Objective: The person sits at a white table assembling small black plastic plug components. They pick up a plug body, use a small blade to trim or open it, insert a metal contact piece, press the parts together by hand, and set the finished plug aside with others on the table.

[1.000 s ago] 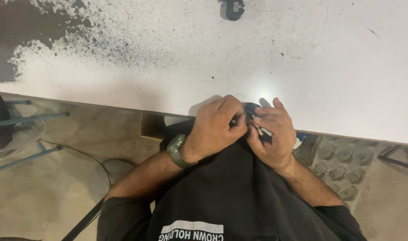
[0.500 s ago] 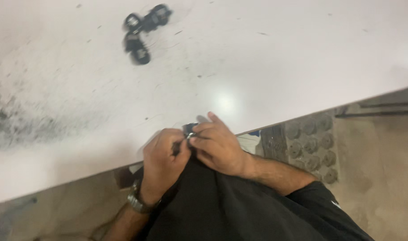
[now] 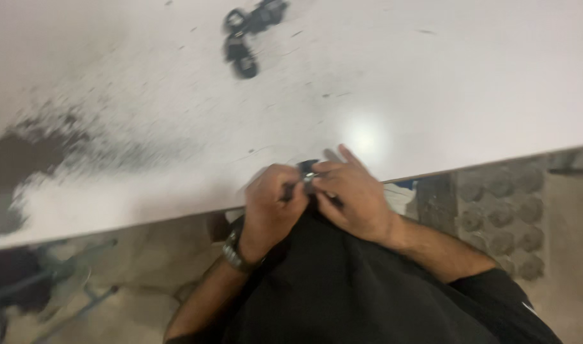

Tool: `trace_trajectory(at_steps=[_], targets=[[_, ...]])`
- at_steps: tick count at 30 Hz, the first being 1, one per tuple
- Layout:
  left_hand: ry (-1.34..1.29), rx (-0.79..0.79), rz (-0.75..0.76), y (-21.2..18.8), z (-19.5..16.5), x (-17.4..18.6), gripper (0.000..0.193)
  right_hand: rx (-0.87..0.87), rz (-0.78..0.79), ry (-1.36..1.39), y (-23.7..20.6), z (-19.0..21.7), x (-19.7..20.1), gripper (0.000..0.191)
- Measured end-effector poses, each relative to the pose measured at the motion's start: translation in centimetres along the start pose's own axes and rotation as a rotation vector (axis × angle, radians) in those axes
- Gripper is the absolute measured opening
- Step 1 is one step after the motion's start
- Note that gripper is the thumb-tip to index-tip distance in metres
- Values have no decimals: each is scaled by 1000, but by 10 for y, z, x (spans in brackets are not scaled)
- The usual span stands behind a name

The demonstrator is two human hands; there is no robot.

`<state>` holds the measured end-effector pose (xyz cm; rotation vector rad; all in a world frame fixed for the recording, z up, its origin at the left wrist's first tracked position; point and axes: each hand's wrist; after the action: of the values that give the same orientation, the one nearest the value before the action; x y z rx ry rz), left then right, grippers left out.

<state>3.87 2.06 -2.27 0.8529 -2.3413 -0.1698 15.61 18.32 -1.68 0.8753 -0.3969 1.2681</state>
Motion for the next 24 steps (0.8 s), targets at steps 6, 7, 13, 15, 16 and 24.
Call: trace_trajectory(at_steps=[6,7,13,15,16,24], targets=[[-127,129,-35,-3,-8,9,19,15,-45,36,3,1,-9,29],[-130,131,-39,-3,-9,10,19,7,-45,42,2,1,-9,29],[-128,115,-32,-2,-7,9,19,16,-40,22,-1,-1,-10,32],[-115,108,-20,-2,-5,8,19,25,-29,1,0,0,-9,33],[-121,114,-22,-2,-5,8,19,37,-24,-11,1,1,-9,33],[-181,229,52,0,-11,13,17,73,2,-106,2,-2,-3,36]])
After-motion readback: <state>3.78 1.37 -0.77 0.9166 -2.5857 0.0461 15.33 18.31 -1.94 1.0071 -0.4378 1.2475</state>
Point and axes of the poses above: each hand's wrist, its own y-axis towards the middle knuckle, its own x-axis out of the back of the hand, z = x × y, and after that the axes turned 9 degrees about z, right-handed
